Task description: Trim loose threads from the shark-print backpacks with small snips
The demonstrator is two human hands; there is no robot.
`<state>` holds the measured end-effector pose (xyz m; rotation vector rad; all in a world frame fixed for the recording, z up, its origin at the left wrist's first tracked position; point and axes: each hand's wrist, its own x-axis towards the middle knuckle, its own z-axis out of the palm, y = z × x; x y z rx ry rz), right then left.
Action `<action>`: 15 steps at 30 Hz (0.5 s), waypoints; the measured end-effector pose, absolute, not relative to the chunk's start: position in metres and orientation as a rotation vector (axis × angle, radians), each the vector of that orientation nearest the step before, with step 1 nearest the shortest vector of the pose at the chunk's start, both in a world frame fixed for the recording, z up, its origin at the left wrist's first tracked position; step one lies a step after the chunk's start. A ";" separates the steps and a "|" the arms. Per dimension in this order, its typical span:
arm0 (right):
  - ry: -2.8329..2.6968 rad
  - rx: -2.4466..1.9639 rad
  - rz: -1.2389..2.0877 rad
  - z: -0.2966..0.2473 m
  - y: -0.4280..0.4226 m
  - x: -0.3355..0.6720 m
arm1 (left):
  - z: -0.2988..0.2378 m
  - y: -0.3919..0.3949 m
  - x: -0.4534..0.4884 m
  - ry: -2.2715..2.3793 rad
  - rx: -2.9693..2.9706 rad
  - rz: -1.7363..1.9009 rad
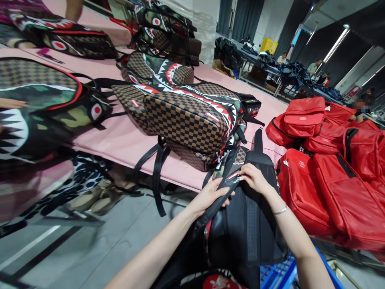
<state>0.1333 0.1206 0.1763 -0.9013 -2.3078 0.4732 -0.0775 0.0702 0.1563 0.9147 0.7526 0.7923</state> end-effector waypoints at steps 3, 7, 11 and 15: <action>-2.178 -1.016 0.426 0.173 0.103 0.137 | 0.157 0.068 -0.072 0.773 0.912 0.812; -2.088 -1.177 0.379 0.172 0.080 0.140 | 0.158 0.065 -0.065 0.789 0.927 0.838; -2.052 -1.301 0.311 0.172 0.063 0.137 | 0.160 0.063 -0.057 0.796 0.972 0.857; -2.013 -1.449 0.199 0.173 0.047 0.126 | 0.160 0.061 -0.051 0.810 0.994 0.876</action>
